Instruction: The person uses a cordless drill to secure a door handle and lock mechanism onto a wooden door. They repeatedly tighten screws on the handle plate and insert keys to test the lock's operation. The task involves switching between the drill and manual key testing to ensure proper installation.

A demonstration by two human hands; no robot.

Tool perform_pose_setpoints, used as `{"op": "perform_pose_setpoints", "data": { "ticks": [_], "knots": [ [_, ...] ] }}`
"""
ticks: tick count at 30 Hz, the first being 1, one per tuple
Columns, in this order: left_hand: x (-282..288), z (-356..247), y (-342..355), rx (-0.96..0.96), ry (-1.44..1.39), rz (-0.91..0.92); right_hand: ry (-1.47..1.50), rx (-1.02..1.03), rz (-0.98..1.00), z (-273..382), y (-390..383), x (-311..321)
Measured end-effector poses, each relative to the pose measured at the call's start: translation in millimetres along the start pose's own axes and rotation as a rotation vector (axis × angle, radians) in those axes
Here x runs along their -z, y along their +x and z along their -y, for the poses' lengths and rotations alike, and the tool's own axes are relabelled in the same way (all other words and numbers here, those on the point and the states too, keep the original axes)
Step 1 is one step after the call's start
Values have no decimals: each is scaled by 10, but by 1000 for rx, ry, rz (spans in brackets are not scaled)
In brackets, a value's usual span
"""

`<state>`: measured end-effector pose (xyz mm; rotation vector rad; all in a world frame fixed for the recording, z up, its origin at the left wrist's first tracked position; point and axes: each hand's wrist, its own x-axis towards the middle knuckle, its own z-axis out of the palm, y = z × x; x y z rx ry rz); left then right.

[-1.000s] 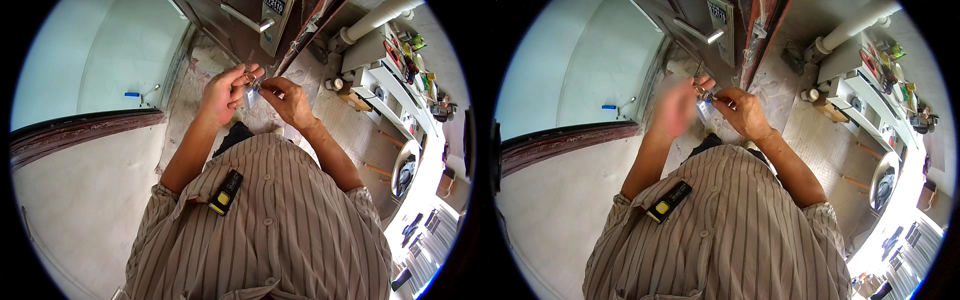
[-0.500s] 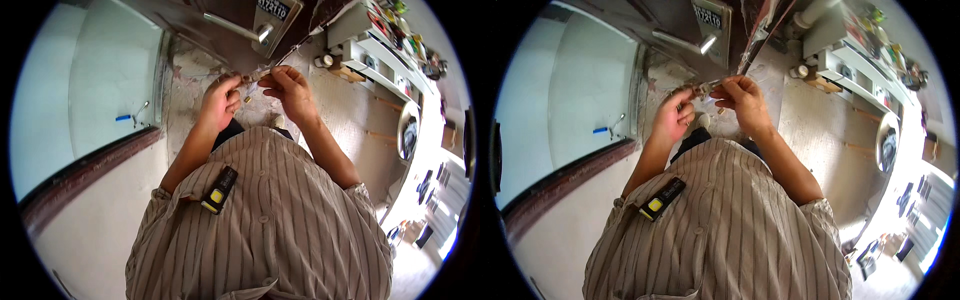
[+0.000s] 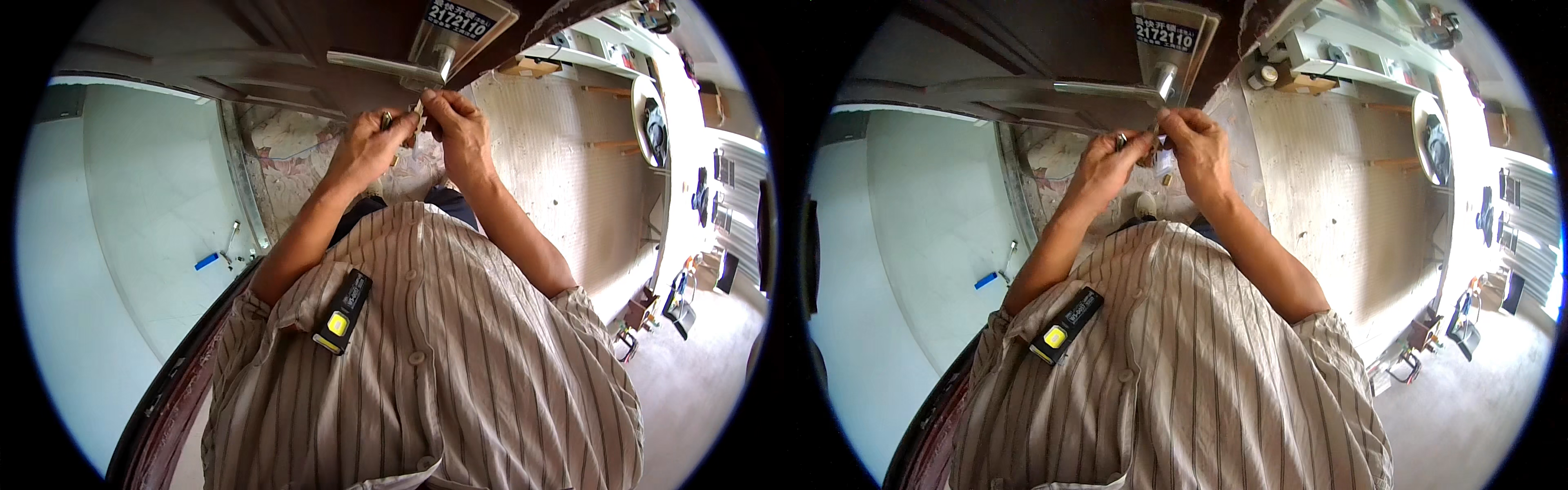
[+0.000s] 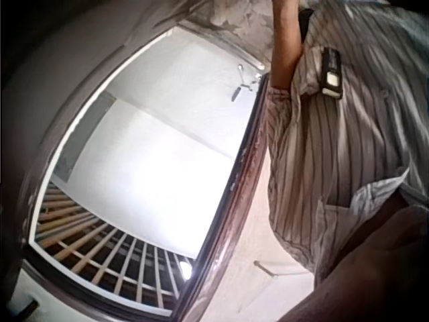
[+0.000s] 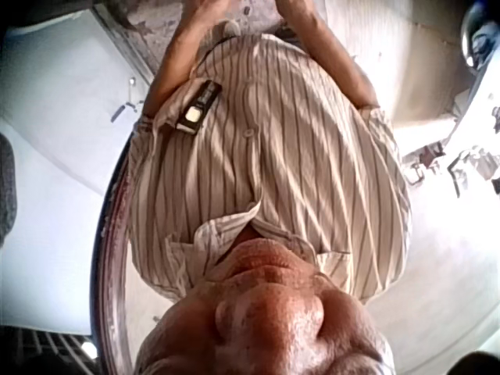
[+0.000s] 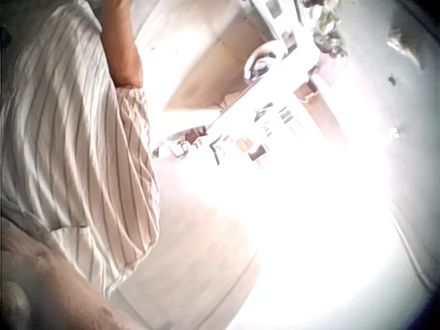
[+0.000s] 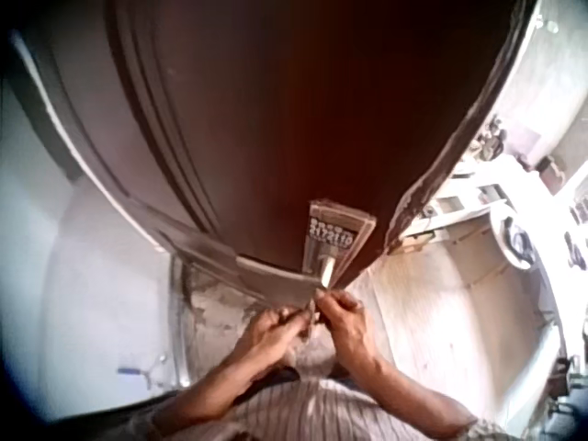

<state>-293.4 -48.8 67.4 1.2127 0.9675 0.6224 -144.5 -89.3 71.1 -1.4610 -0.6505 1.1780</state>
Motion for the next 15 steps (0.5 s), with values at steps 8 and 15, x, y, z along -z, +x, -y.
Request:
{"op": "perform_pose_setpoints", "data": {
  "ticks": [8, 15],
  "knots": [
    [-132, 55, 186, 33, -138, -69, -223, 483, -468, -51, 211, 288],
    [-140, 34, 218, 60, -183, -74, -29, 544, -161, -183, 429, 382]
  ]
}}
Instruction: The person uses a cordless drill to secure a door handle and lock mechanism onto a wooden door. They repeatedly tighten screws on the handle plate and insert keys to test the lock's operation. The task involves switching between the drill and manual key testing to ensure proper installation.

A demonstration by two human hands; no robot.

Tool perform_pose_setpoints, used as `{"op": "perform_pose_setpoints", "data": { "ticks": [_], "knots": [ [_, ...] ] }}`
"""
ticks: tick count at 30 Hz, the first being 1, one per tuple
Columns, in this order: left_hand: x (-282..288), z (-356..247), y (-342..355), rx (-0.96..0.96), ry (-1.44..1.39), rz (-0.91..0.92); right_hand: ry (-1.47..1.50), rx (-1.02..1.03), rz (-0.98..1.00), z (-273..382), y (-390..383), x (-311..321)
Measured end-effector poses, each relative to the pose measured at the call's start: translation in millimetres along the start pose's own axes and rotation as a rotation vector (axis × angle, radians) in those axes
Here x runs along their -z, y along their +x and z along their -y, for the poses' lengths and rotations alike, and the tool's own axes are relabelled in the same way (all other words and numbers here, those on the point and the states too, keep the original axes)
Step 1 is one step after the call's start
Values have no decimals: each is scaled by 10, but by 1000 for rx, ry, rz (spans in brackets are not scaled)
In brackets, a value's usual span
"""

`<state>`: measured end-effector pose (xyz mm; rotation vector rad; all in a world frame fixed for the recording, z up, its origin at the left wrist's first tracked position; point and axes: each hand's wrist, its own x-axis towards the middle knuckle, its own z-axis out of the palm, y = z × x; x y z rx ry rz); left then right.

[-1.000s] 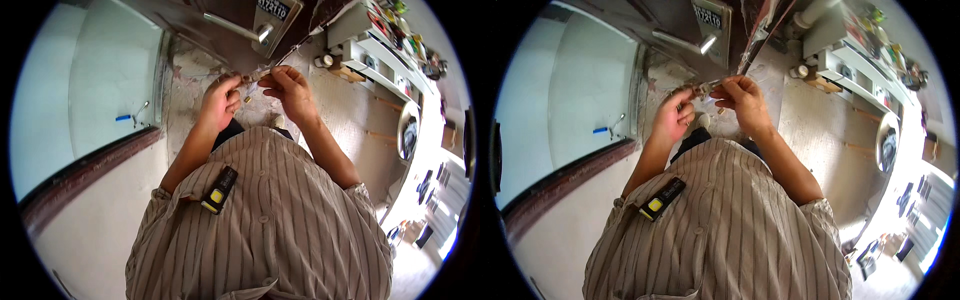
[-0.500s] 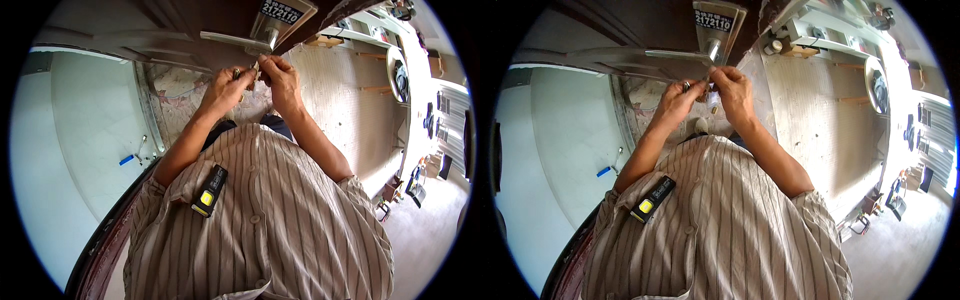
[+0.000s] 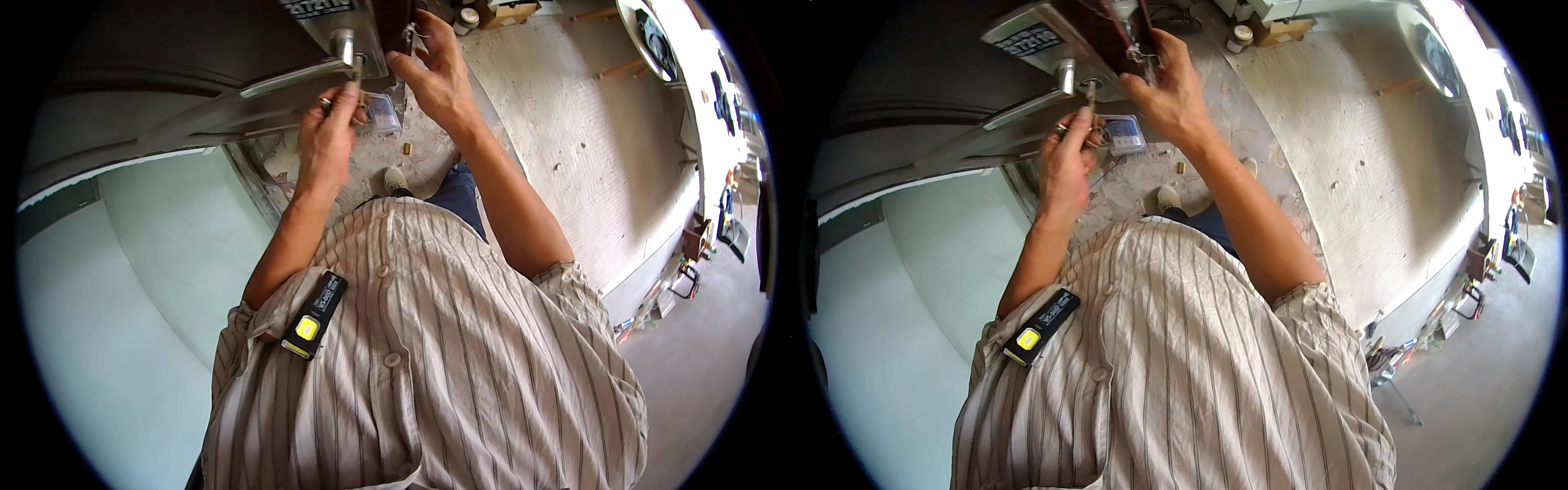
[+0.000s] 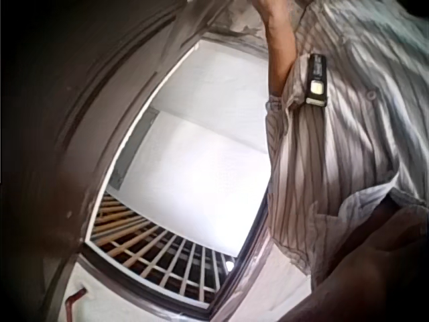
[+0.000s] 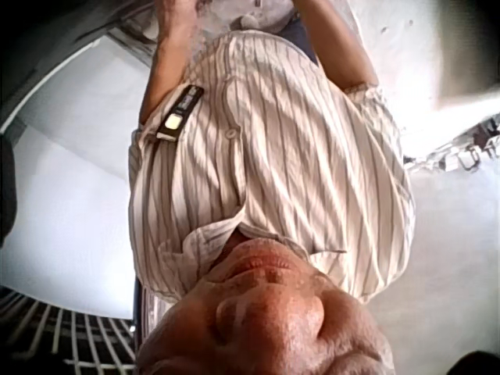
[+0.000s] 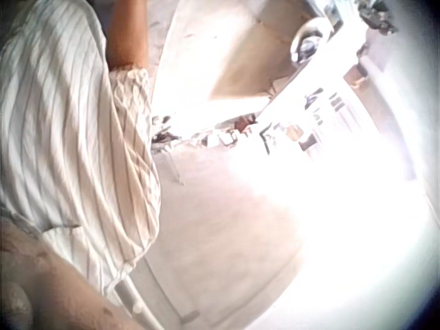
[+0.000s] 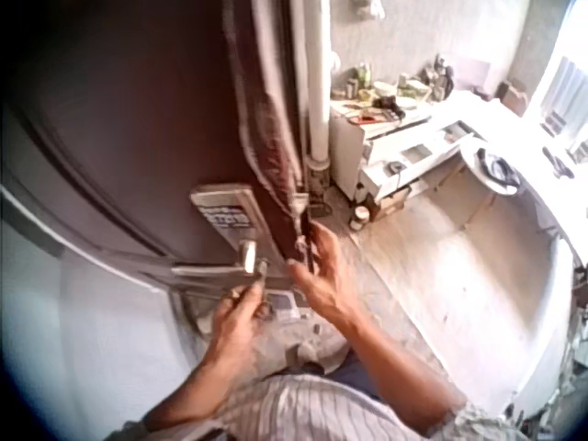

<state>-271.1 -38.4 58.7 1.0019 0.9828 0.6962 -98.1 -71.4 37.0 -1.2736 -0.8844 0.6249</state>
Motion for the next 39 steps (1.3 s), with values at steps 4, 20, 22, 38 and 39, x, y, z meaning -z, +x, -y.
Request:
{"op": "perform_pose_setpoints", "data": {
  "ticks": [4, 20, 22, 38, 39],
  "knots": [
    [-24, 52, 60, -7, 41, -7, -64, 63, 6, -26, 108, 120],
    [-90, -172, -64, 111, -194, -33, -124, 14, 164, -8, 344, 263],
    [-140, -213, -83, 142, -168, -49, -82, 1, 155, -32, 339, 264],
    [-406, -59, -21, -27, -47, -239, -35, 5, 175, -46, 309, 266],
    [-418, -80, -3, 18, -162, -248, -45, 9, 179, -49, 303, 269]
  ]
}}
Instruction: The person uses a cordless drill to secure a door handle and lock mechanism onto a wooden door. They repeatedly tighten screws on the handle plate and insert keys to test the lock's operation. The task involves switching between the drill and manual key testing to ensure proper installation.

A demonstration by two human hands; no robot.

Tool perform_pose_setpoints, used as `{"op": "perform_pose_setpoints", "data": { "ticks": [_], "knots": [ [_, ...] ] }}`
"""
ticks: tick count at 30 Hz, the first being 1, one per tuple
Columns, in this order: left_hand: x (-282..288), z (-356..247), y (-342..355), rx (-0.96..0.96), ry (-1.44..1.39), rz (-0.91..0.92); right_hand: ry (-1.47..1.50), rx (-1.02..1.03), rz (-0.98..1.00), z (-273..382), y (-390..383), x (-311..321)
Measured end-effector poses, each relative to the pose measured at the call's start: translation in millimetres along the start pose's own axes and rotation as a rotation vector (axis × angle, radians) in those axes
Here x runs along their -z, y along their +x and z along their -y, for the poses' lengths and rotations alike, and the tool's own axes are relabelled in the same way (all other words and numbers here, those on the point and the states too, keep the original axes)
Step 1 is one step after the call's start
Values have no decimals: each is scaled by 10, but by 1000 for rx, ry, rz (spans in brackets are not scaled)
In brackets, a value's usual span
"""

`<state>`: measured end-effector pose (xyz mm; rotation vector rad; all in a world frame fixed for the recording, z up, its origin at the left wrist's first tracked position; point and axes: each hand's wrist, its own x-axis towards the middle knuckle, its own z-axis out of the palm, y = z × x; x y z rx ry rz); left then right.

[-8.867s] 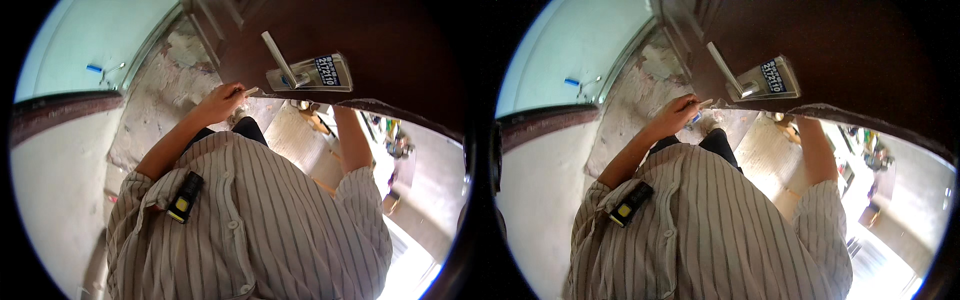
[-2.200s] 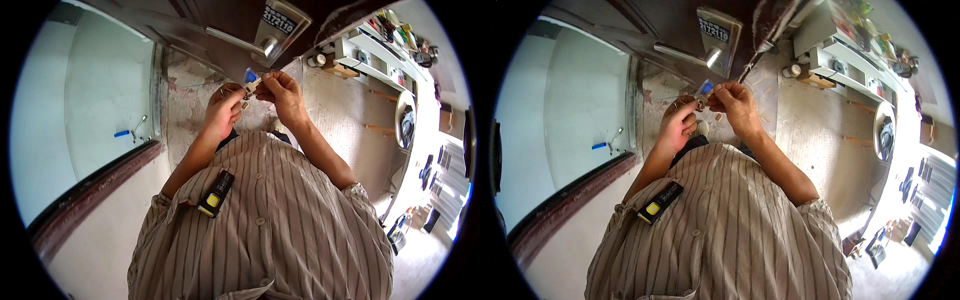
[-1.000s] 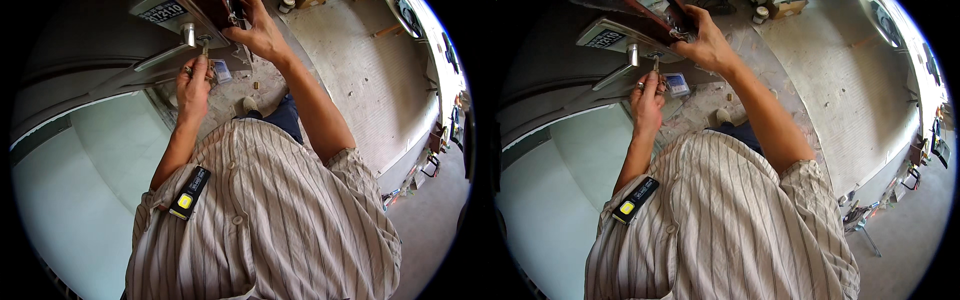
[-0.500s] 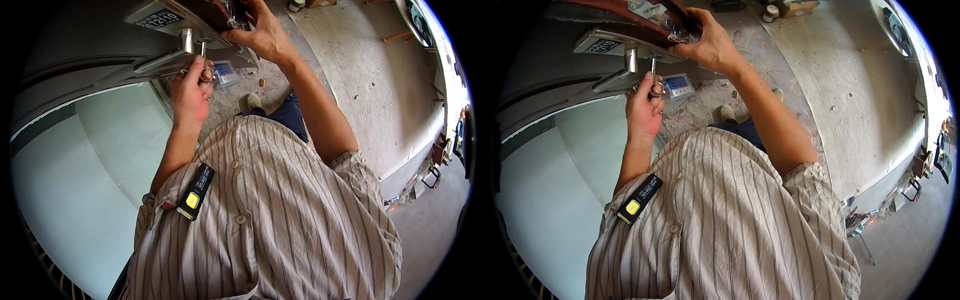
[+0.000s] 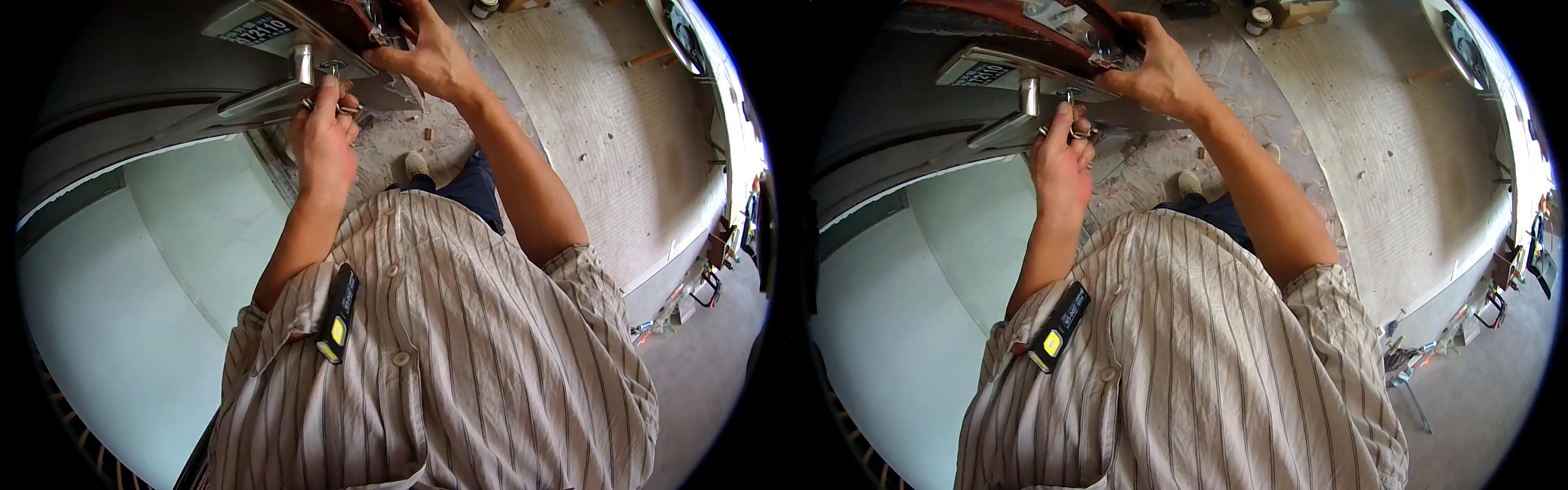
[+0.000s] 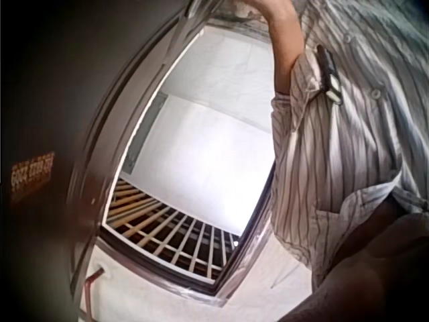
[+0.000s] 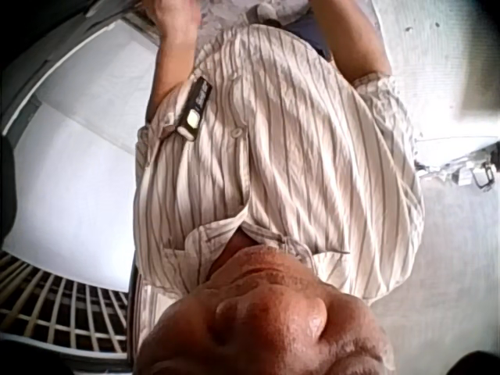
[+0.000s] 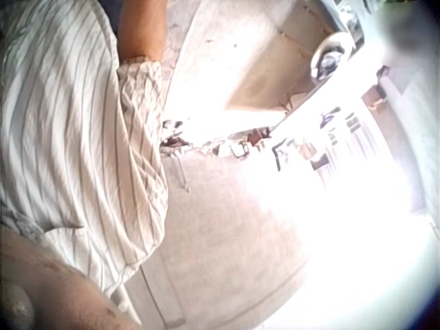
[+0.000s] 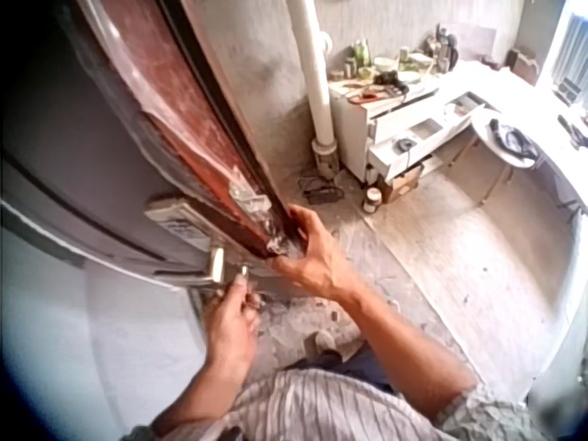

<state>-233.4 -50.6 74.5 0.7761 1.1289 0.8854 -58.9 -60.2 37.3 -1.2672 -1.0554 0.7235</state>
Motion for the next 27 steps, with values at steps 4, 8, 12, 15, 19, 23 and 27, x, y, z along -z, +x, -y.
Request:
{"op": "perform_pose_setpoints", "data": {
  "ticks": [4, 8, 12, 15, 19, 23, 27],
  "knots": [
    [-103, 11, 16, -69, 55, -29, -20, -1, 43, 37, -53, 55],
    [15, -21, -56, -48, 84, 55, 59, -33, 57, 82, -119, 53],
    [61, 22, -77, -392, 489, 25, 35, -12, 27, 116, -149, 30],
    [45, 27, -63, -670, 924, -111, 28, -13, 29, 135, -164, 32],
    [78, -52, -80, -870, 1102, -82, 21, -19, 27, 142, -189, 45],
    [104, -66, -111, -861, 1181, -72, 4, -11, 47, 103, -188, 24],
    [139, -84, -46, -523, 839, 21, 28, -46, 68, 42, -157, -6]
  ]
}}
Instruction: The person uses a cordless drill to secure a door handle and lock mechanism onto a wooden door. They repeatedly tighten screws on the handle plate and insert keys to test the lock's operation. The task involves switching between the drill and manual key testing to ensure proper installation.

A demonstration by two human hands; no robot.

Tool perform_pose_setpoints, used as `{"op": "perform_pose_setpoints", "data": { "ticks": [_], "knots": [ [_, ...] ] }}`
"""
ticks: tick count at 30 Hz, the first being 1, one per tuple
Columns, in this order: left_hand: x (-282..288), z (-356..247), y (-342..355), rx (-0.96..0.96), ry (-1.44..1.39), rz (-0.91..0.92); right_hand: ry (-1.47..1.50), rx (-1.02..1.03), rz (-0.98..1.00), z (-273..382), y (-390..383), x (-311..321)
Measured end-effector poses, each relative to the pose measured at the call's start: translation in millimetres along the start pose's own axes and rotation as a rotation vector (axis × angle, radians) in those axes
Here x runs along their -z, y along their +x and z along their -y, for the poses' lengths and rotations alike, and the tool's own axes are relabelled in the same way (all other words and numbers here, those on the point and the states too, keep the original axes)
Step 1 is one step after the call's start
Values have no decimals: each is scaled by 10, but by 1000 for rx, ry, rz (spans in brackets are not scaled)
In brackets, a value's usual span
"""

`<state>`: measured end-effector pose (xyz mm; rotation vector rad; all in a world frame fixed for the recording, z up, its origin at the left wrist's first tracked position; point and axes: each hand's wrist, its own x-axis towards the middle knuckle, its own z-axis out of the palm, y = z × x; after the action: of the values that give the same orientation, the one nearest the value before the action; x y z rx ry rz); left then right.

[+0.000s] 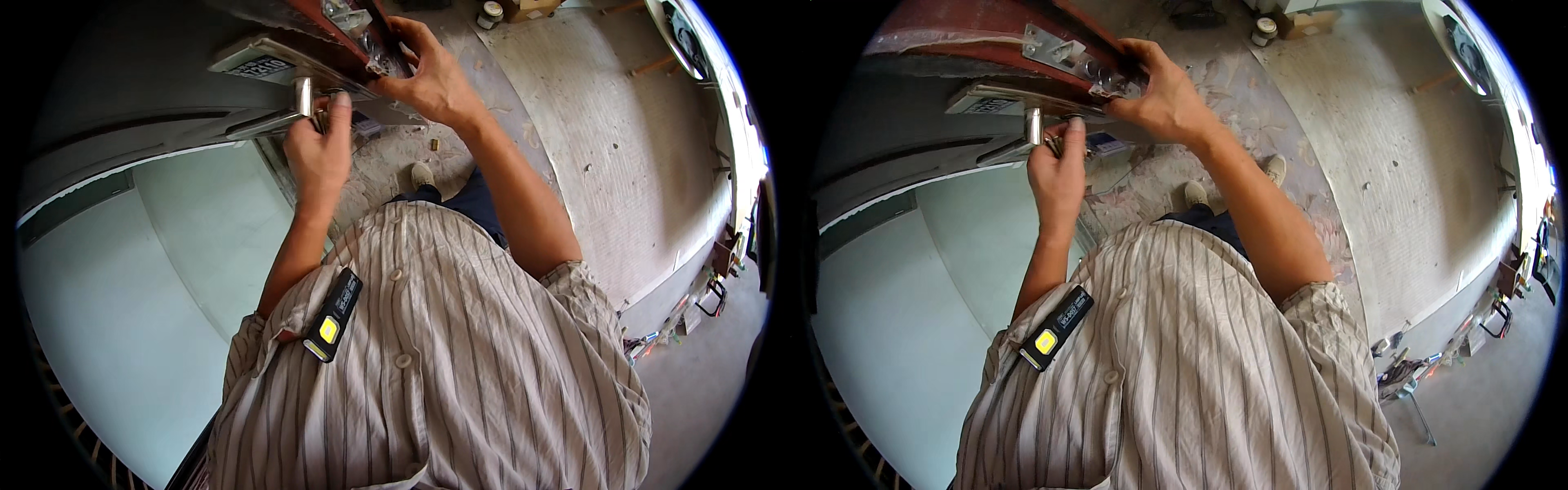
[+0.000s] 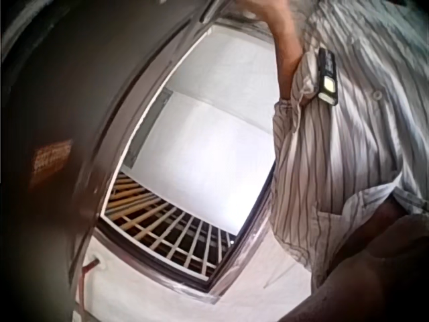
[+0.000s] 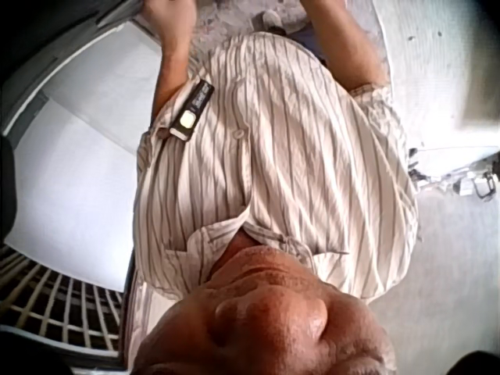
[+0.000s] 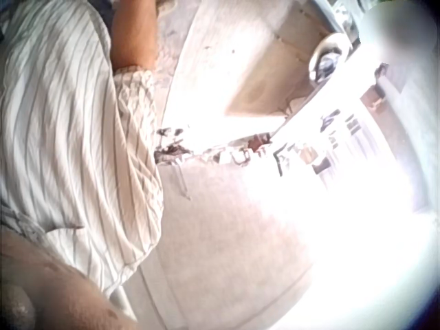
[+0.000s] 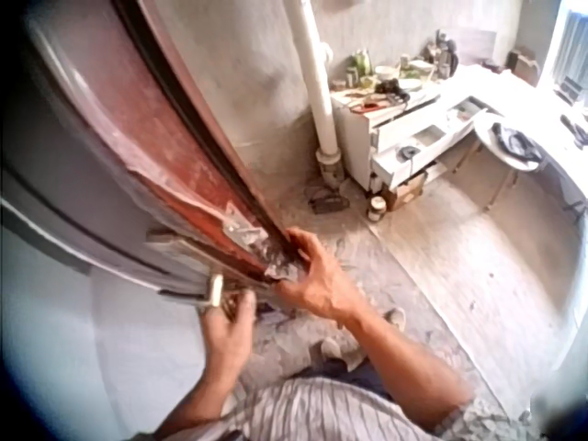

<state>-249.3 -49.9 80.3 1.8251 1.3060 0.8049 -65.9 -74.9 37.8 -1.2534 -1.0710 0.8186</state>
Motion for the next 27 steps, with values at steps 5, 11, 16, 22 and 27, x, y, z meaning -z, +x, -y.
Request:
{"op": "perform_pose_setpoints", "data": {
  "ticks": [5, 11, 16, 22, 27],
  "knots": [
    [199, 92, 111, 593, -891, 383, 11, 1, -8, -7, -15, -9],
    [89, 117, 85, 538, -841, 301, 7, -29, -30, 27, -21, -46],
    [29, 14, 31, 428, -518, 174, -69, 17, -23, 22, -11, -31],
    [16, 6, 12, 381, -387, 139, -90, 8, 5, 10, -21, -11],
    [10, 30, 41, 395, -430, 161, -10, -39, -12, 21, -25, -30]
  ]
}}
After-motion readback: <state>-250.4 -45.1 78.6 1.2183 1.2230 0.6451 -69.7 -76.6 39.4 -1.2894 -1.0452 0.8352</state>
